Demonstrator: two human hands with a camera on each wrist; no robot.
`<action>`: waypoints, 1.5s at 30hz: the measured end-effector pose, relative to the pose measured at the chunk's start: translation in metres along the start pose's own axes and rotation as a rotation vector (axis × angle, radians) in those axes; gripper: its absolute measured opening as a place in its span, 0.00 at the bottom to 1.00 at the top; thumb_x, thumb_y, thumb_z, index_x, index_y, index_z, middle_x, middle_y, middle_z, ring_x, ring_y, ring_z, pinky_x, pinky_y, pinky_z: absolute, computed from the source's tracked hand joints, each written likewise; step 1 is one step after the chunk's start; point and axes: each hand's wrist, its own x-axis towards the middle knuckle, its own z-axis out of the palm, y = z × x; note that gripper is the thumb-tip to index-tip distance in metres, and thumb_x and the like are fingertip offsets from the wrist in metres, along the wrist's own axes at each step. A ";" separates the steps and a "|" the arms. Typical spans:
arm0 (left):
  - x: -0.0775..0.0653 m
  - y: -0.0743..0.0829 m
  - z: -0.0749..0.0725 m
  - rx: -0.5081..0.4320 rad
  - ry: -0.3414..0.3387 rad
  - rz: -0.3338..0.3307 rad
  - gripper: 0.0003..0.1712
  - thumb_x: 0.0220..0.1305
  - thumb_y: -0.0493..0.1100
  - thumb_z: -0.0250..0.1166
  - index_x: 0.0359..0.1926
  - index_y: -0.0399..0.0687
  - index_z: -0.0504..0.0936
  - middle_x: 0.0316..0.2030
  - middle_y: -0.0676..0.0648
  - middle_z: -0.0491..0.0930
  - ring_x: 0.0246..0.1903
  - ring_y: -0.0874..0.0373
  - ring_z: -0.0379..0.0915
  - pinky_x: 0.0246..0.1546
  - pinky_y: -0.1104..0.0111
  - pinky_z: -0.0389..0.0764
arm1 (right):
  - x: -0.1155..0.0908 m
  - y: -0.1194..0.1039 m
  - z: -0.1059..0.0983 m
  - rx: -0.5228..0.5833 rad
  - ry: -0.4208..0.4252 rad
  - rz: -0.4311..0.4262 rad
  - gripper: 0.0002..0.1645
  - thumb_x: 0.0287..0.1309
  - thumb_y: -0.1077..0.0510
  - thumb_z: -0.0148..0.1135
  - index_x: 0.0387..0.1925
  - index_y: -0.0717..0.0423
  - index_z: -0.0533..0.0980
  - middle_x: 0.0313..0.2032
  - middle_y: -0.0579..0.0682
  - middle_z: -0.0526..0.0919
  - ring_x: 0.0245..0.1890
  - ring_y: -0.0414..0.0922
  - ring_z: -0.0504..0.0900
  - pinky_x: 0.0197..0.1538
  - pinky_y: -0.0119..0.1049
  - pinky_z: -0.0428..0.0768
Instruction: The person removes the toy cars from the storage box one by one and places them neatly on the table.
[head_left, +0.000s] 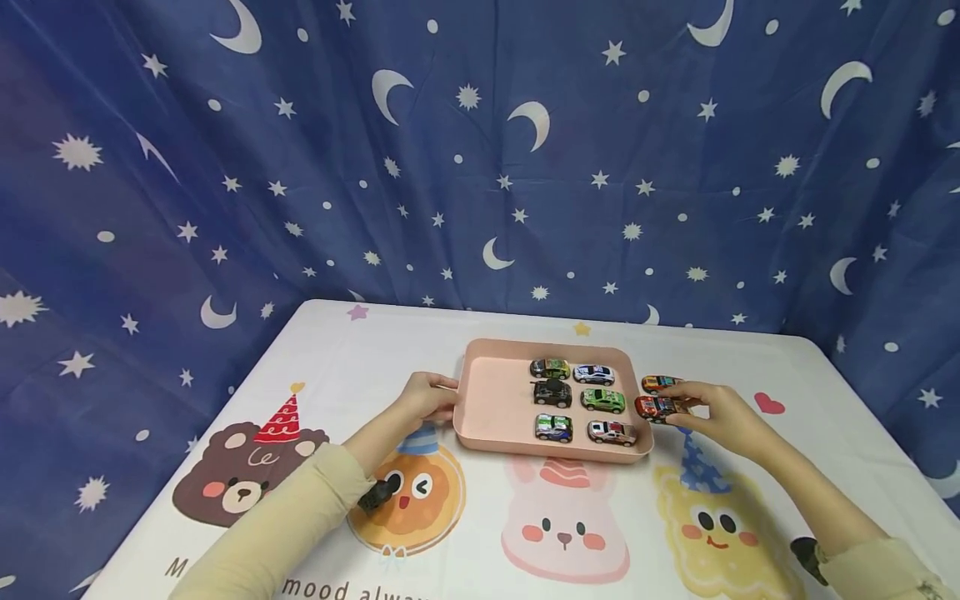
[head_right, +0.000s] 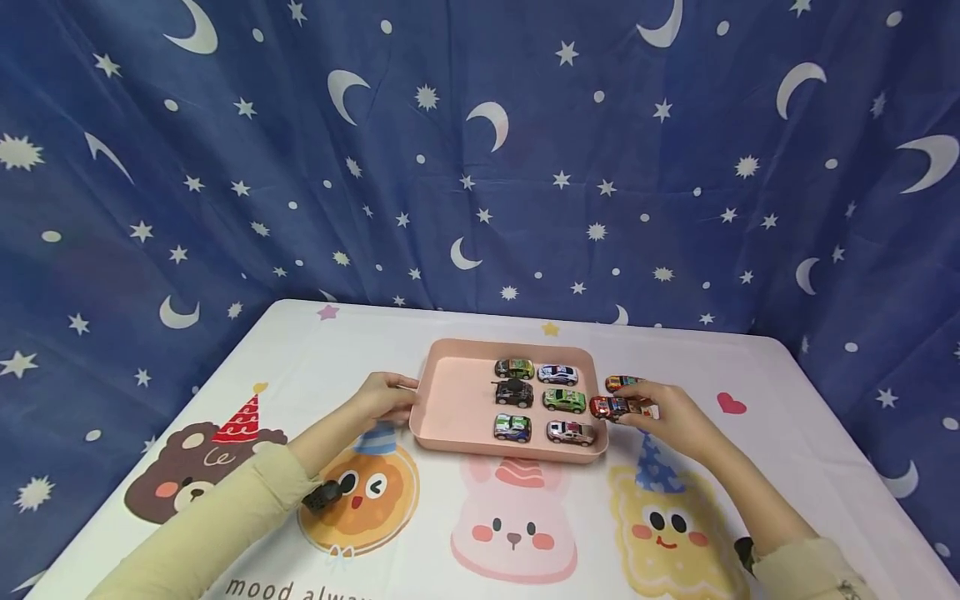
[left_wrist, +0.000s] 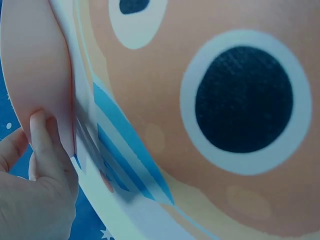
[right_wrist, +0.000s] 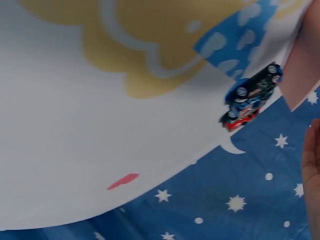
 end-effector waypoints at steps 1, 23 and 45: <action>0.000 0.001 0.000 0.003 0.002 0.002 0.18 0.56 0.30 0.62 0.49 0.33 0.78 0.26 0.48 0.78 0.17 0.66 0.75 0.21 0.76 0.83 | -0.001 0.001 0.001 -0.003 0.001 0.011 0.21 0.49 0.62 0.69 0.47 0.65 0.78 0.42 0.60 0.83 0.40 0.55 0.82 0.43 0.51 0.83; -0.004 0.004 -0.001 0.042 0.016 0.029 0.17 0.57 0.30 0.61 0.50 0.32 0.78 0.30 0.44 0.83 0.18 0.66 0.75 0.20 0.77 0.82 | -0.026 0.036 0.016 -0.015 -0.044 0.074 0.19 0.49 0.62 0.69 0.44 0.65 0.79 0.41 0.59 0.84 0.38 0.52 0.82 0.43 0.48 0.83; -0.003 0.003 -0.003 0.015 -0.013 0.008 0.19 0.57 0.30 0.63 0.51 0.33 0.78 0.29 0.46 0.80 0.18 0.66 0.76 0.24 0.75 0.84 | -0.029 0.038 0.034 -0.026 -0.071 0.103 0.17 0.49 0.62 0.69 0.41 0.66 0.79 0.38 0.59 0.84 0.36 0.51 0.82 0.41 0.48 0.83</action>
